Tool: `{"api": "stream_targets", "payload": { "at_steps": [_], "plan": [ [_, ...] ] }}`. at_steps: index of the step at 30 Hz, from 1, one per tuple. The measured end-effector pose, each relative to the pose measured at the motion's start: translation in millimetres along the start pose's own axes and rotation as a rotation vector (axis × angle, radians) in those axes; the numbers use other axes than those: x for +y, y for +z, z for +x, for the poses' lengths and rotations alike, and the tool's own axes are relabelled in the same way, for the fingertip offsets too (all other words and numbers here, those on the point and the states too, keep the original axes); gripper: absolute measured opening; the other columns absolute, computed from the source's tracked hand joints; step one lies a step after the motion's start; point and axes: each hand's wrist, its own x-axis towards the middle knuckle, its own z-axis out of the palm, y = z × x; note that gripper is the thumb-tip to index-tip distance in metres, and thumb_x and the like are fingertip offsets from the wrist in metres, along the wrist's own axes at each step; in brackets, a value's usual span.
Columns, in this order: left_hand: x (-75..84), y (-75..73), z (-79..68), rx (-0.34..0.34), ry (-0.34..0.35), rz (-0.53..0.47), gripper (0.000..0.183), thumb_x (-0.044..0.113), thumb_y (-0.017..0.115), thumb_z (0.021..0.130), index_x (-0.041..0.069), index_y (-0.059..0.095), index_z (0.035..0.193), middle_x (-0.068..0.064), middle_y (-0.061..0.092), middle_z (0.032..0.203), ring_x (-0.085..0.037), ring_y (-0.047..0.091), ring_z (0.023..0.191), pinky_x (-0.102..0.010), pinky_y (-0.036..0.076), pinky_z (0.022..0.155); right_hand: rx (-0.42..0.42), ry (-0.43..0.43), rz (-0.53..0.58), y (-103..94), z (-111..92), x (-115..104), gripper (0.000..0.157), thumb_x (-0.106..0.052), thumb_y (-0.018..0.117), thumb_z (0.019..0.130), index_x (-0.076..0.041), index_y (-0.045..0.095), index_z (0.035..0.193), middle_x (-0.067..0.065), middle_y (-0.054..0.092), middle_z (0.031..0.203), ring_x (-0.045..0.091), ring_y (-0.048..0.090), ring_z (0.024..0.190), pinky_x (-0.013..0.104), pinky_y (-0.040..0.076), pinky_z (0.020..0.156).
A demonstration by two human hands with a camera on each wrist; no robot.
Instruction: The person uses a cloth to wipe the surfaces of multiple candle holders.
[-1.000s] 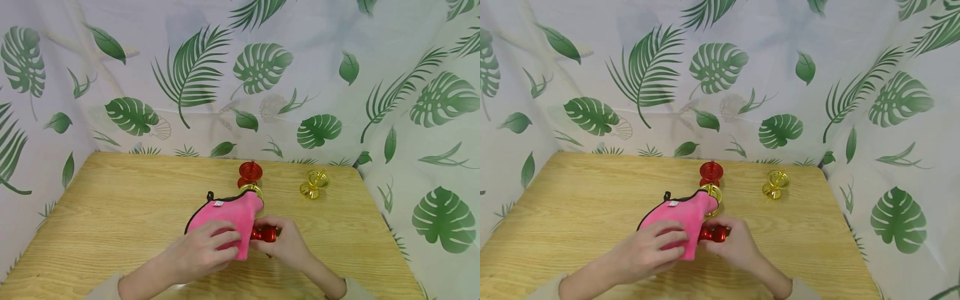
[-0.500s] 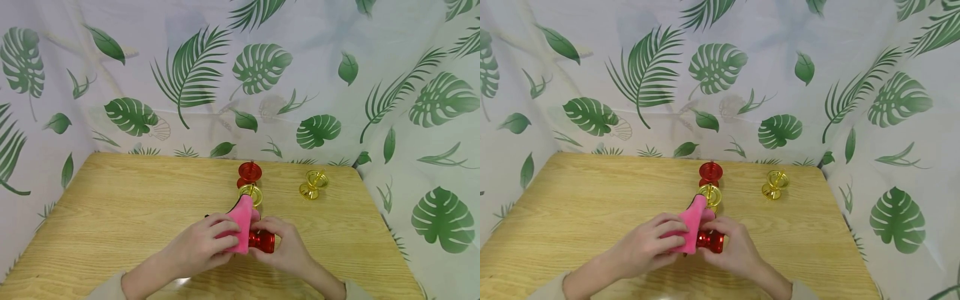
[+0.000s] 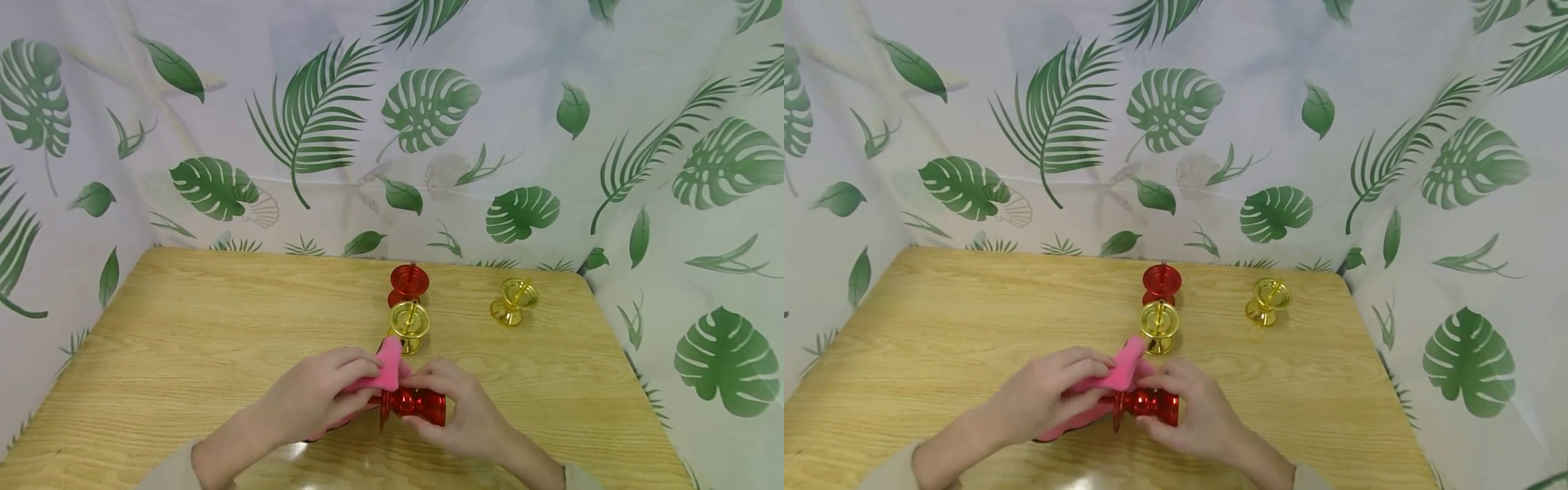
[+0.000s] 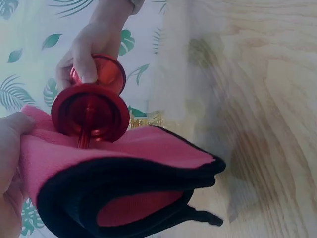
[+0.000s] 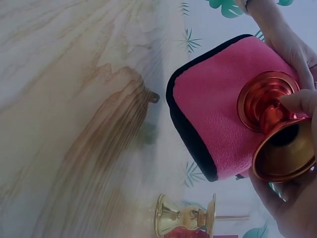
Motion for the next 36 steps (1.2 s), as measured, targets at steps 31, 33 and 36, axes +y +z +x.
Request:
{"api": "stream_targets", "payload": {
  "at_steps": [31, 33, 36],
  "plan": [
    [-25.7, -46.0, -19.9, 0.323, -0.18, -0.004, 0.026, 0.031, 0.063, 0.106, 0.006, 0.071, 0.107, -0.004, 0.076, 0.091, -0.004, 0.054, 0.067, -0.009, 0.041, 0.056, -0.006, 0.412, 0.548, -7.4, -4, 4, 0.029, -0.003, 0.067, 0.101, 0.013, 0.065, 0.126, -0.018, 0.074, 0.113, 0.002, 0.07, 0.105, 0.022, 0.06, 0.095],
    [-26.5, -47.5, -21.3, 0.329, -0.183, 0.0, 0.03, 0.034, 0.061, 0.106, 0.006, 0.071, 0.107, -0.005, 0.076, 0.091, -0.005, 0.055, 0.067, -0.009, 0.042, 0.056, -0.008, 0.422, 0.556, -6.7, -5, 6, 0.03, -0.003, 0.069, 0.1, 0.013, 0.065, 0.125, -0.018, 0.074, 0.114, 0.002, 0.071, 0.103, 0.022, 0.061, 0.095],
    [-27.1, -49.6, -23.1, 0.337, -0.19, 0.004, 0.033, 0.036, 0.06, 0.106, 0.005, 0.072, 0.107, -0.006, 0.077, 0.092, -0.006, 0.057, 0.068, -0.009, 0.044, 0.056, -0.013, 0.454, 0.565, -6.1, -5, 8, 0.033, -0.003, 0.071, 0.098, 0.013, 0.065, 0.126, -0.018, 0.075, 0.113, 0.004, 0.072, 0.102, 0.021, 0.061, 0.093]
  ]
}}
